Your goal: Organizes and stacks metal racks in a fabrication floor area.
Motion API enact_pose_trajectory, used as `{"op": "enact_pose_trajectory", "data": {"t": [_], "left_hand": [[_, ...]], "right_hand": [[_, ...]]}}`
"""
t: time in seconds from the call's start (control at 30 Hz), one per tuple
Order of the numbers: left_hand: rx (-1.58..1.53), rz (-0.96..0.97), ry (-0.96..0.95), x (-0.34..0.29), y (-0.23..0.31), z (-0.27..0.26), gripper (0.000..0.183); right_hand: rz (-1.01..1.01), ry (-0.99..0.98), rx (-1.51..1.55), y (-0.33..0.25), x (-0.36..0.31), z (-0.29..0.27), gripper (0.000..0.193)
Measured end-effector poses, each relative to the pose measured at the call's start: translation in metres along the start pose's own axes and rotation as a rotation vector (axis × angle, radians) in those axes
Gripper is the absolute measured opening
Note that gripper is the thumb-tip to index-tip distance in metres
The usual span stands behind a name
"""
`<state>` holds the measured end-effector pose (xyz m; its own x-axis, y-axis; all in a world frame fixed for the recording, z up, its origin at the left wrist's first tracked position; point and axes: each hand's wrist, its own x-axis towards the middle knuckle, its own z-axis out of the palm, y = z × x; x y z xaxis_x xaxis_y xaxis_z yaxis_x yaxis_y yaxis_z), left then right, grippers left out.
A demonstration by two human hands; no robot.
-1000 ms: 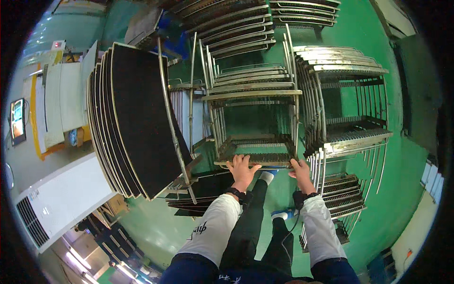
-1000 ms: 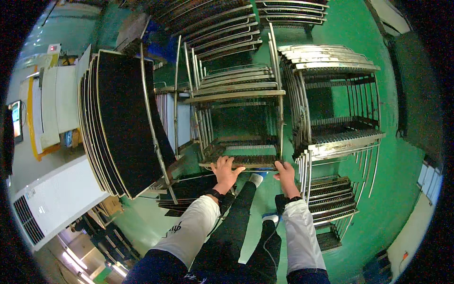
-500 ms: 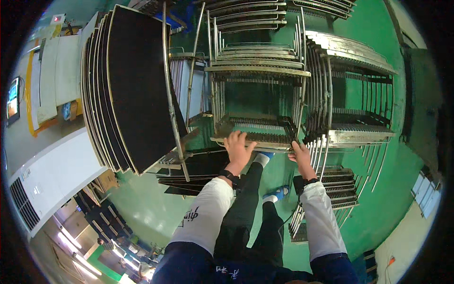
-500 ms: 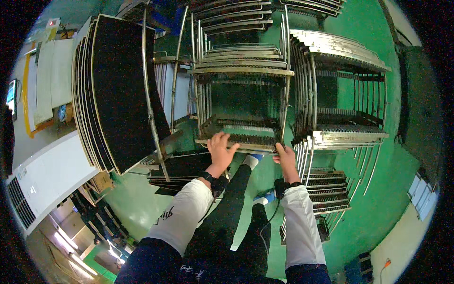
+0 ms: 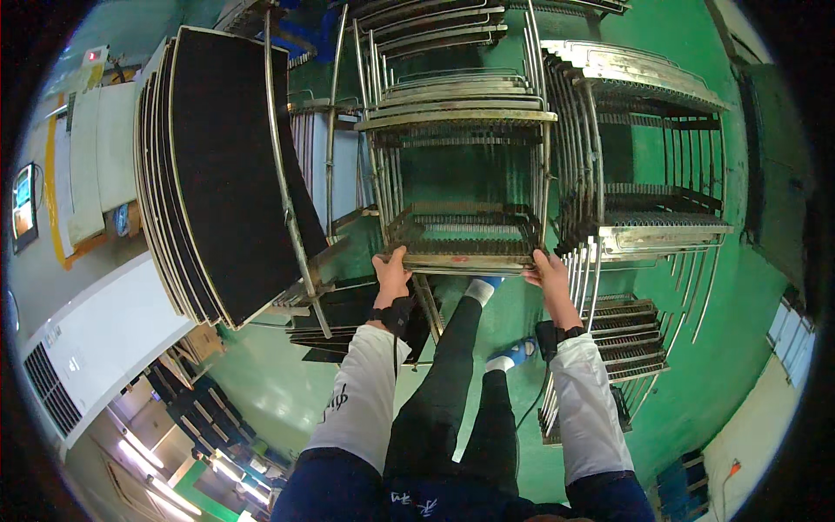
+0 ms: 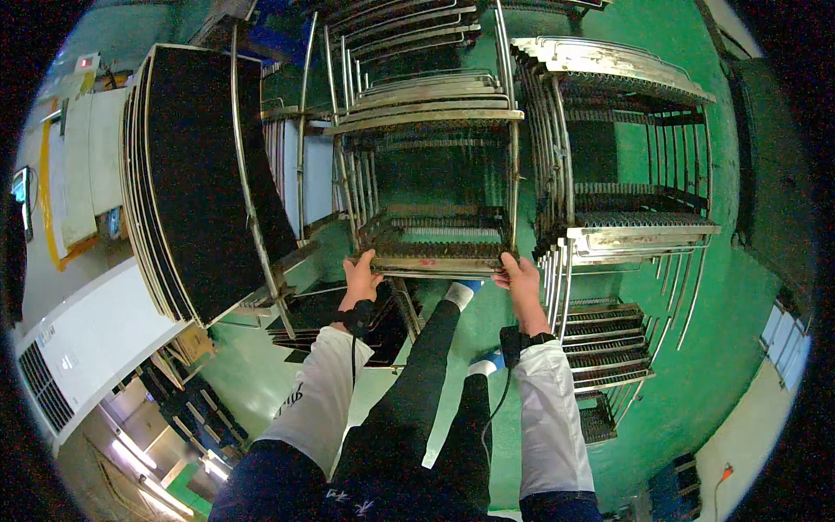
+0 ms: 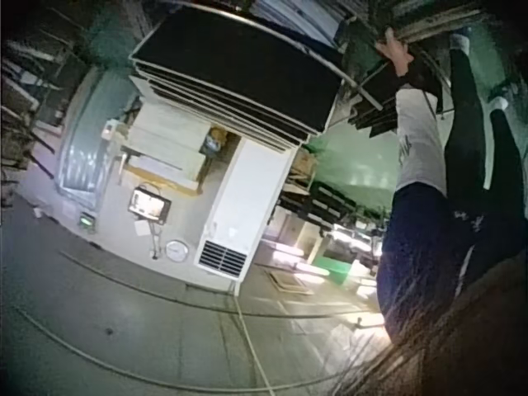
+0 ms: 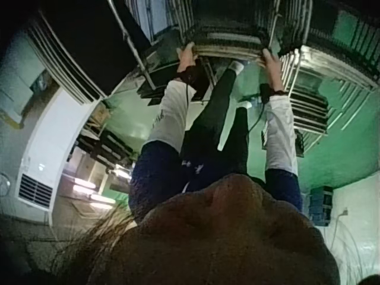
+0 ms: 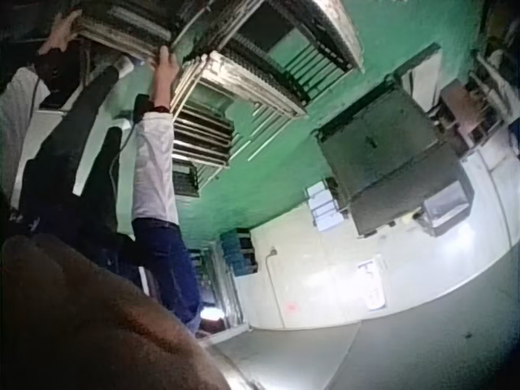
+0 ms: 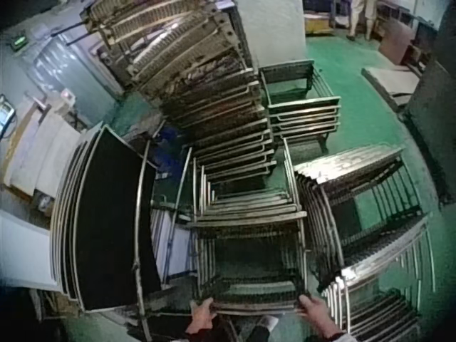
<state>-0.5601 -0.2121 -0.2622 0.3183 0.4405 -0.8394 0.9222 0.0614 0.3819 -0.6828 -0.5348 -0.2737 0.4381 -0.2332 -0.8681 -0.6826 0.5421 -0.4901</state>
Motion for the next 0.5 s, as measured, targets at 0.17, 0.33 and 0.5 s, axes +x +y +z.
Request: {"op": "enact_pose_trajectory", "data": {"t": [0.17, 0.33, 0.5], "left_hand": [[0.021, -0.008, 0.048, -0.004, -0.022, -0.003, 0.092], [0.529, 0.283, 0.265, -0.017, 0.014, 0.017, 0.086], [0.771, 1.199, 0.253, -0.02, 0.088, 0.079, 0.073]], "right_hand": [[-0.004, 0.051, 0.055, 0.001, -0.005, -0.007, 0.029], [0.0, 0.09, 0.133, 0.002, -0.005, 0.0, 0.027], [0.08, 0.042, 0.337, 0.04, -0.021, 0.037, 0.042]]}}
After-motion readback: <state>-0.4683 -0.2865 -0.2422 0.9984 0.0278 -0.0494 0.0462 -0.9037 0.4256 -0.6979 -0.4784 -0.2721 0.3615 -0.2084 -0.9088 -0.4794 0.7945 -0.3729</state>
